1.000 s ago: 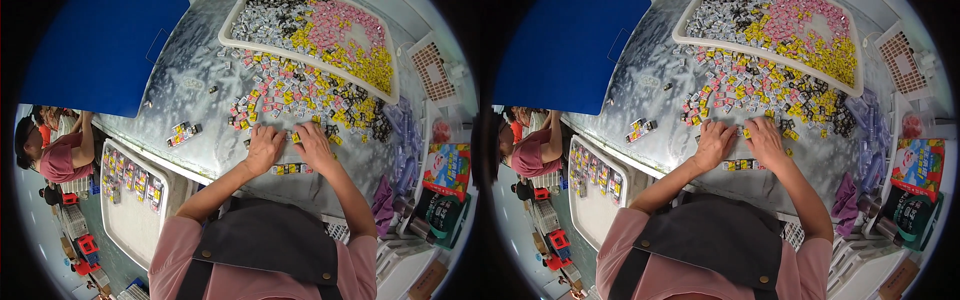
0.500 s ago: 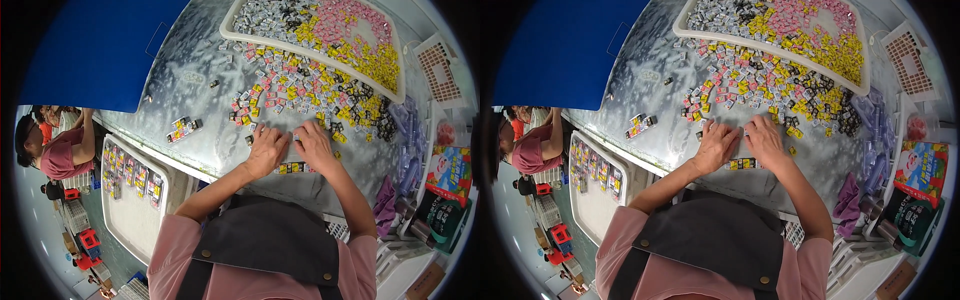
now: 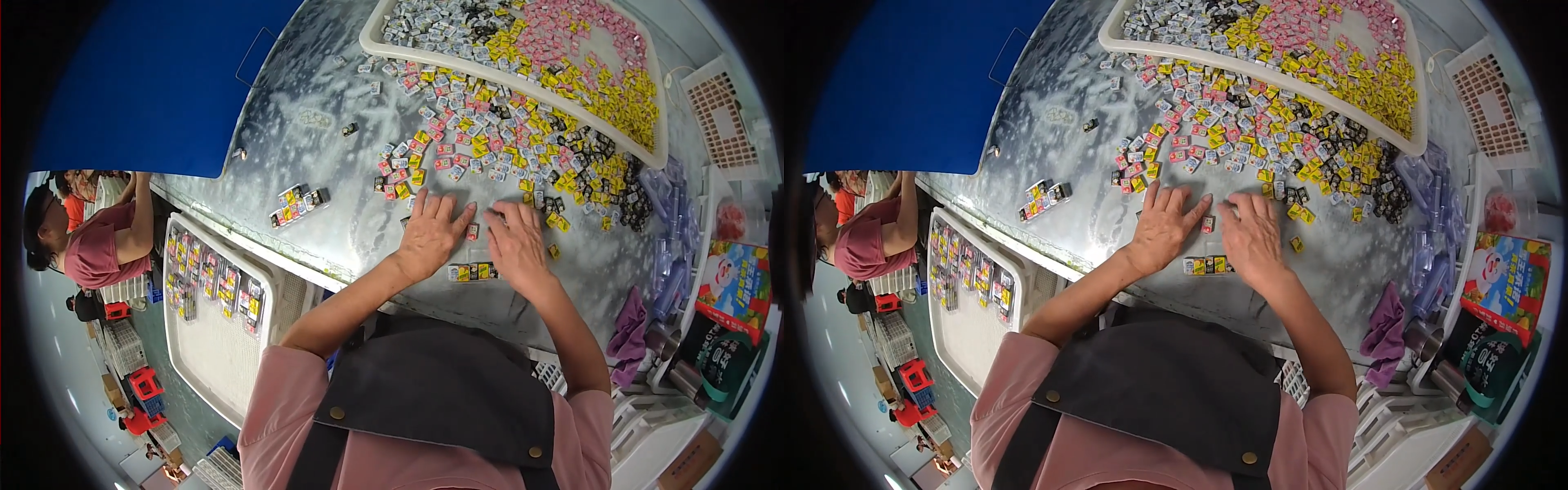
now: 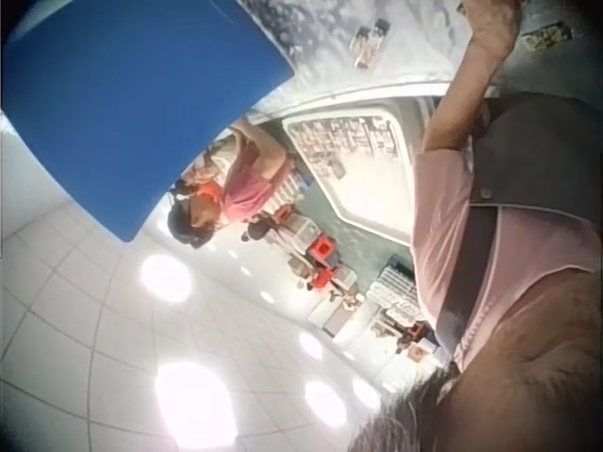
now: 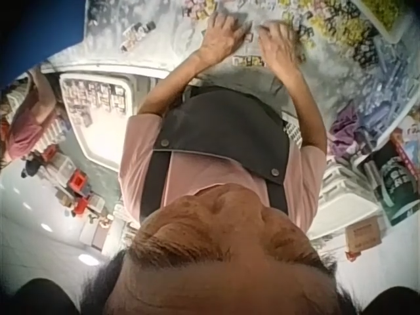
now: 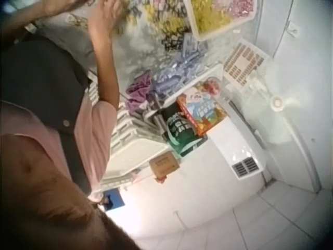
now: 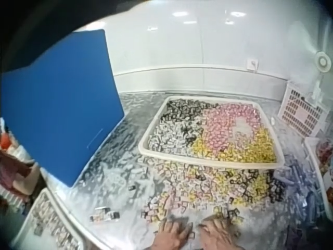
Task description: Assembling small colorful toy blocks into organized rows on a workbench.
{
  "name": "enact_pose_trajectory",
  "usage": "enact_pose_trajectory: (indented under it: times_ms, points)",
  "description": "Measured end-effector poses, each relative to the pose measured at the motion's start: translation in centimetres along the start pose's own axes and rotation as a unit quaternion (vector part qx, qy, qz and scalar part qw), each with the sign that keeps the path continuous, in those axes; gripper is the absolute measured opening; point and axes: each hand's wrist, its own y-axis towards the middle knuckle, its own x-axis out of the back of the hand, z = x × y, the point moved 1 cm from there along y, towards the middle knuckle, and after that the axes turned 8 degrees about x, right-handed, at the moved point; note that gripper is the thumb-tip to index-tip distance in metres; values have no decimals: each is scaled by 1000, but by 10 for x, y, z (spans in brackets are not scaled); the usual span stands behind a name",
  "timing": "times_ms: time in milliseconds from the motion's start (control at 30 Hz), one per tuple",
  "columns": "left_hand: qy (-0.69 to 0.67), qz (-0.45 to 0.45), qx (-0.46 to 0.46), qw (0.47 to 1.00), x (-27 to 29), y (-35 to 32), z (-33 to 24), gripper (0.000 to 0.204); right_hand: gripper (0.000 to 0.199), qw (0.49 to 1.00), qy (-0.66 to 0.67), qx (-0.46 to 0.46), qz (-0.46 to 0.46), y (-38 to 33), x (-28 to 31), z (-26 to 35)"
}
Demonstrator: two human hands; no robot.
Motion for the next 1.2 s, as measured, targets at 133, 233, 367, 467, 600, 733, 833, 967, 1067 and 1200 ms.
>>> enact_pose_trajectory:
  times_ms: [133, 233, 367, 467, 600, 733, 833, 967, 1067, 1200]
  points:
    - [8, 20, 8, 1000, 7, -18, -5, 55, 31, 1000, 6, -14, 1, 2, 0, 5]
    - [13, 16, 16, 1000, 9, -35, -9, 55, 30, 999, 24, -32, -22, 9, 1, 2]
    - [7, 19, 33, 999, 5, -59, -13, 64, 26, 997, 64, -24, -26, 23, -5, 5]
    - [2, 42, 40, 998, 8, -76, -15, 65, 25, 995, 88, -10, -40, 32, -12, 6]
    - [22, 34, 33, 999, 12, -105, -11, 57, 28, 994, 103, 0, -34, 44, -19, 11]
    - [19, 57, 46, 997, 17, -129, -3, 59, 32, 990, 138, 27, 15, 49, -21, 26]
    - [6, 63, 59, 996, 23, -144, 4, 60, 38, 983, 129, 123, 36, 54, -30, 49]
    - [14, 61, 80, 995, 31, -161, 7, 61, 39, 974, 69, 209, 62, 59, -56, 57]
    - [-2, 49, 111, 993, 34, -168, 5, 62, 38, 979, 35, 195, 42, 61, -61, 52]
    - [-17, 30, 136, 990, 28, -175, 3, 60, 32, 978, 31, 207, -1, 52, -51, 56]
